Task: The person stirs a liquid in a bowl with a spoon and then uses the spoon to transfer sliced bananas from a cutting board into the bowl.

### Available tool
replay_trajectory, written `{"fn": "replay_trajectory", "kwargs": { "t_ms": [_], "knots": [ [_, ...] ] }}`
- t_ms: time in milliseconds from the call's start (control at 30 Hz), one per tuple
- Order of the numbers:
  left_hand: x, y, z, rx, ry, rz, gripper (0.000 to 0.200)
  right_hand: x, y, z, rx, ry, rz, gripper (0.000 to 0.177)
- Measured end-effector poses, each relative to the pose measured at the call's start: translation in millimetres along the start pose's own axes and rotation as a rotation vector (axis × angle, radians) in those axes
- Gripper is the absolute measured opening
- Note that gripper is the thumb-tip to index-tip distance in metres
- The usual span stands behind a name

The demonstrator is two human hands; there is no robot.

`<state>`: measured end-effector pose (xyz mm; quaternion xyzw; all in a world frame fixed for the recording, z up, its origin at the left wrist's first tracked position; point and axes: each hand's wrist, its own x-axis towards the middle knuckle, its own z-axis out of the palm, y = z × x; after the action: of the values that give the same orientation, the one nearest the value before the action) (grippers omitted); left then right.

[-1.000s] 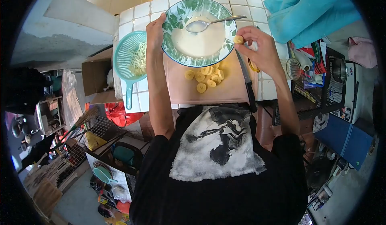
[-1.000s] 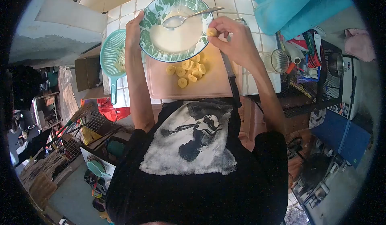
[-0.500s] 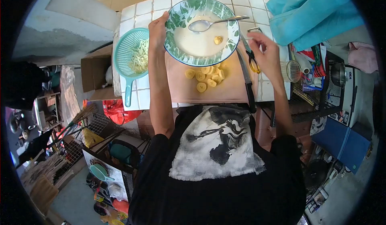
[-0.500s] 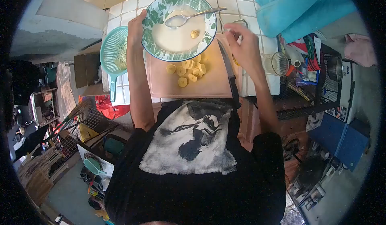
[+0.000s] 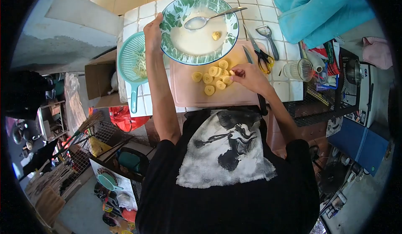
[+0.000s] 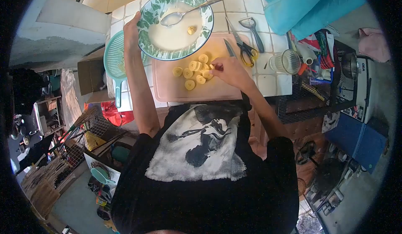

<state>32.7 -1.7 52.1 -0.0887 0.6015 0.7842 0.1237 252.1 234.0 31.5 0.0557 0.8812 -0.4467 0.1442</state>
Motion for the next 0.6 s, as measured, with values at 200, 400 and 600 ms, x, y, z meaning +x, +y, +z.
{"fn": "replay_trajectory", "kwargs": {
  "t_ms": [200, 400, 600],
  "knots": [
    [-2, -4, 2, 0.013, 0.016, -0.018, 0.03, -9, -25, -29, 0.015, 0.03, -0.025, 0.021],
    [-4, -9, 12, 0.024, -0.051, -0.014, 0.03, 1, -108, -55, -0.066, 0.304, -0.27, 0.021],
    [-6, -9, 21, 0.033, -0.052, -0.007, 0.03, 41, -99, -45, -0.307, 0.478, -0.581, 0.024]
  ]
}}
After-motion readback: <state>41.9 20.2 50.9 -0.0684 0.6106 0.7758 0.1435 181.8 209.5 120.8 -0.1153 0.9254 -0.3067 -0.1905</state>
